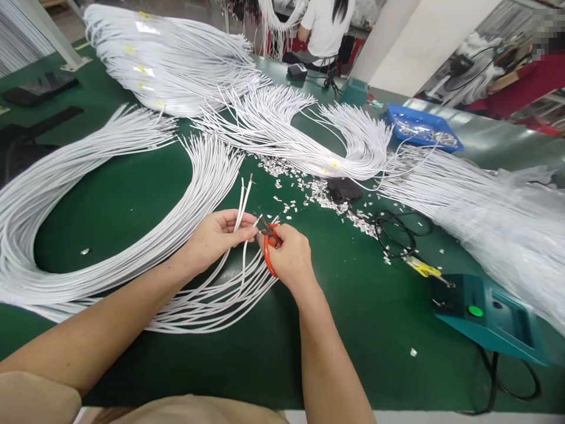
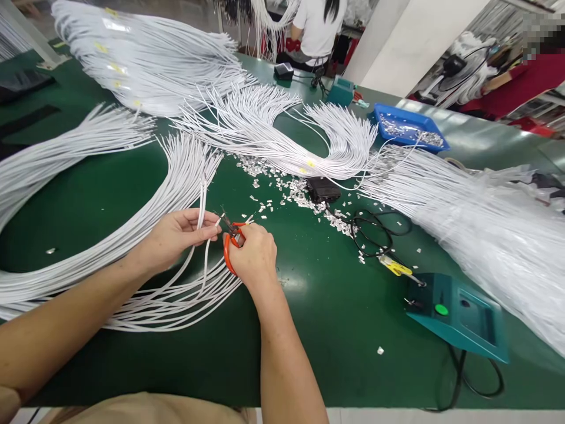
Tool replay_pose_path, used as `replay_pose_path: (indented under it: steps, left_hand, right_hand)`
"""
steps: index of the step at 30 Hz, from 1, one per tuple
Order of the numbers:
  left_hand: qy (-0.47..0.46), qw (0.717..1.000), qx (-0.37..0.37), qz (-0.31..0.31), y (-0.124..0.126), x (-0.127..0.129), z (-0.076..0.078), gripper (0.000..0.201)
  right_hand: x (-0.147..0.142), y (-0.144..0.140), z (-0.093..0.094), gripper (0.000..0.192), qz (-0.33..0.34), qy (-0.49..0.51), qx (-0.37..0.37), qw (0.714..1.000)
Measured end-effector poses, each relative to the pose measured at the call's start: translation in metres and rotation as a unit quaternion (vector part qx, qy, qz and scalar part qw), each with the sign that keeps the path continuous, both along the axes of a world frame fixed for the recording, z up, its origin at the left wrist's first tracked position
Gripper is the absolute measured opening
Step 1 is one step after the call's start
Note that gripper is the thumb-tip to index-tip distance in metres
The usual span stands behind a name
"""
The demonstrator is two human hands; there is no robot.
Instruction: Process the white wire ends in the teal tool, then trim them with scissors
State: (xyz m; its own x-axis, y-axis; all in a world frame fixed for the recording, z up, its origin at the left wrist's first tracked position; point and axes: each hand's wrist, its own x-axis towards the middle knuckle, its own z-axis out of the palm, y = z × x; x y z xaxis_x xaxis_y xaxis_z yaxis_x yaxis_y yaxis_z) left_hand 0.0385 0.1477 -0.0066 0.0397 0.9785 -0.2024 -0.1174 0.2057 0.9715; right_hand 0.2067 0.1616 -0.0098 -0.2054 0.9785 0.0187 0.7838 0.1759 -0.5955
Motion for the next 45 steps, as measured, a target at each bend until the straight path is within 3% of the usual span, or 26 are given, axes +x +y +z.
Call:
replay_pose_path:
  steps: [12, 23, 26, 28, 31, 33, 38, 45]
  left_hand:
    - [0.054, 0.998, 0.008, -0.008, 0.0, 0.0, 0.004, 0.022]
    - [0.063, 0.998, -0.016, -0.011, 0.002, -0.004, 0.003, 0.025]
    - [0.059, 0.998, -0.02, -0.015, 0.001, -0.003, 0.004, 0.025]
    - [0.051, 0.998, -0.021, -0.026, 0.0, -0.002, 0.005, 0.026]
    - [0.025, 0.998, -0.026, -0.059, -0.001, -0.001, 0.005, 0.027]
    - [0.002, 0.996, -0.033, -0.081, -0.002, 0.0, 0.004, 0.027]
    - [-0.038, 0.991, -0.034, -0.123, -0.004, 0.001, 0.0, 0.026]
    - [-0.039, 0.995, -0.036, -0.082, -0.003, 0.001, 0.0, 0.038]
  right_hand:
    - [-0.003, -0.004, 0.003, 0.019, 0.023, -0.084, 0.024, 0.996]
    - [-0.004, -0.002, -0.003, 0.019, 0.019, -0.079, 0.042, 0.996]
    - [0.0, 0.0, 0.0, 0.021, 0.018, -0.003, 0.01, 1.0]
    - [0.003, 0.001, 0.003, 0.019, -0.001, 0.121, -0.03, 0.992]
    - [0.004, 0.001, 0.009, 0.021, -0.025, 0.319, -0.095, 0.943]
    - [0.004, 0.001, 0.013, 0.023, -0.009, 0.394, -0.133, 0.91]
    - [0.001, 0.0, 0.016, 0.014, 0.018, 0.455, -0.18, 0.872]
    - [0.0, 0.002, 0.009, 0.02, -0.023, 0.436, -0.168, 0.884]
